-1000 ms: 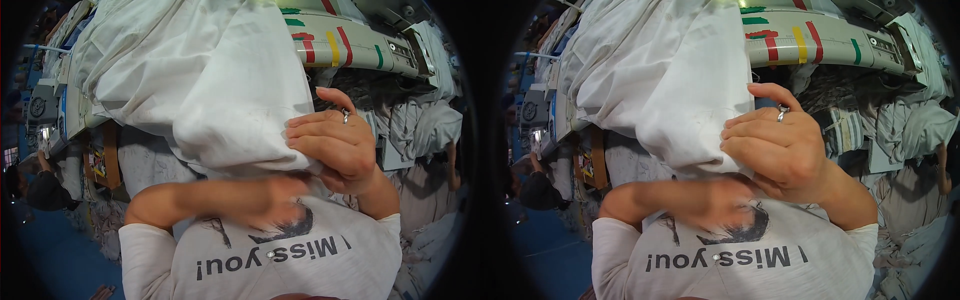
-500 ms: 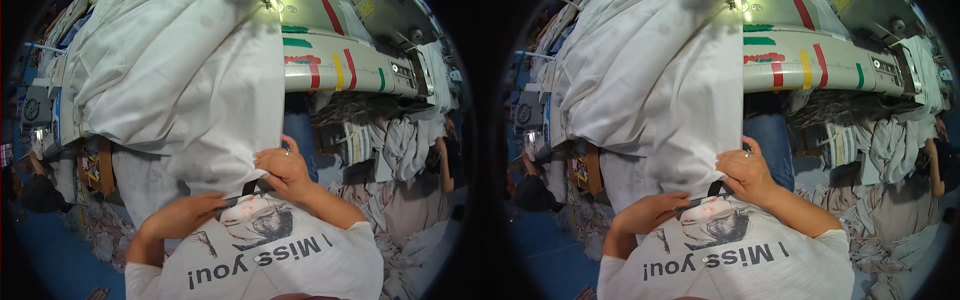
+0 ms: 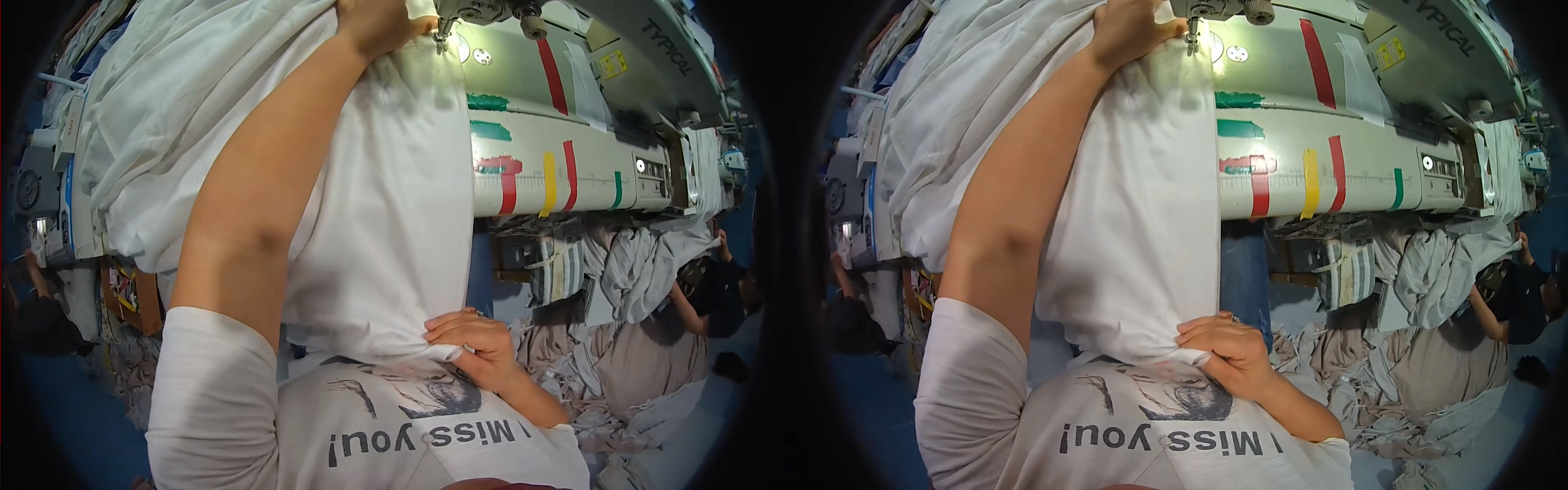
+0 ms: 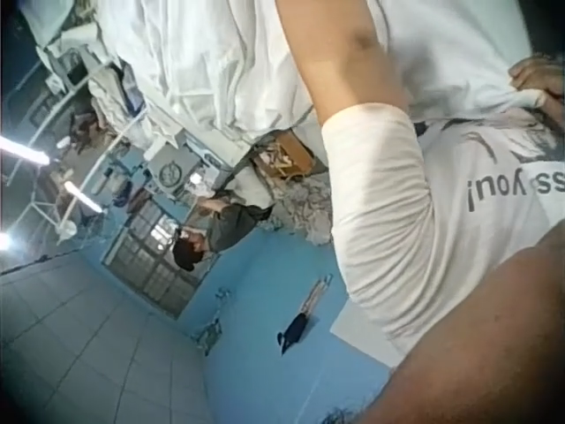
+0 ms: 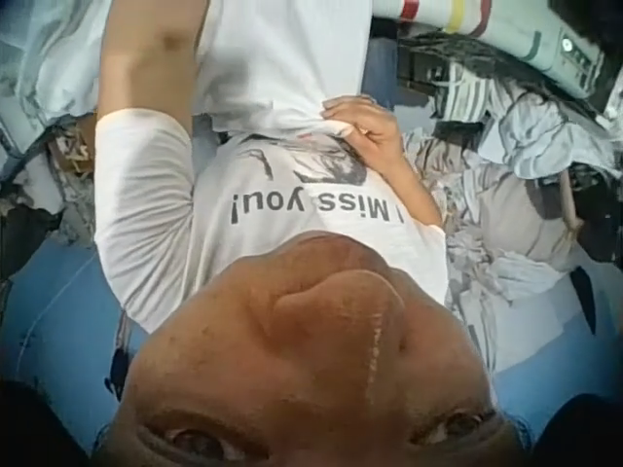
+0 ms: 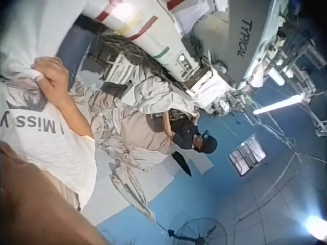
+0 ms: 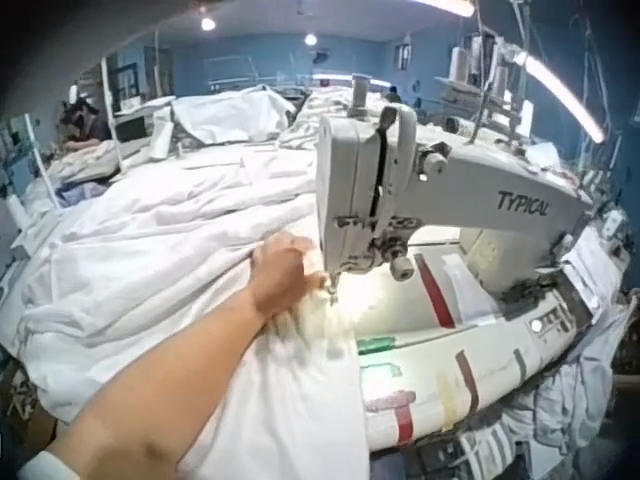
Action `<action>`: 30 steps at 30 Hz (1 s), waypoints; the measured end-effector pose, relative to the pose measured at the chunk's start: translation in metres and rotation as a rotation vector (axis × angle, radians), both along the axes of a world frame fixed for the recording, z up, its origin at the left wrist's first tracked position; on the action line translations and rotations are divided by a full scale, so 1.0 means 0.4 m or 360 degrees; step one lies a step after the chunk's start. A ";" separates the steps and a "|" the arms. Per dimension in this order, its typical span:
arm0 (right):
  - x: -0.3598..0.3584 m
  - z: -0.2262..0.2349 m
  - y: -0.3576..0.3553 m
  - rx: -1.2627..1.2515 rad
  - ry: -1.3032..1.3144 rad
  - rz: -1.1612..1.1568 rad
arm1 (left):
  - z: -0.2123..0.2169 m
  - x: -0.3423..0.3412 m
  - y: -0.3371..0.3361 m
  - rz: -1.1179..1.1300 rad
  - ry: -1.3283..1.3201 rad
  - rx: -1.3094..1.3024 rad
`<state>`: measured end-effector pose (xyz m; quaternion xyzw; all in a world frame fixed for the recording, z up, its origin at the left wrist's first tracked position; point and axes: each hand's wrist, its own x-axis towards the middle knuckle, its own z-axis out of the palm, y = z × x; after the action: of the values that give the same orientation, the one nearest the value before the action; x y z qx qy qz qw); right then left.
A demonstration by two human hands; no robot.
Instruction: Sewing the edges of white fabric pillow covers using an industrial sewing machine.
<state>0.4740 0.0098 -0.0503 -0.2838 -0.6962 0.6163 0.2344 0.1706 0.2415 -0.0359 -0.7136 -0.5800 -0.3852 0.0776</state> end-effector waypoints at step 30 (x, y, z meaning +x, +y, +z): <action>-0.251 0.076 0.466 0.0190 -0.0050 -0.0065 | -0.014 -0.307 0.650 0.0122 0.0042 -0.0219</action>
<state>0.3735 0.1964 -0.0197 -0.2930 -0.7295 0.5642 0.2524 0.0479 0.5014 -0.0414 -0.6995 -0.6309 -0.3318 0.0506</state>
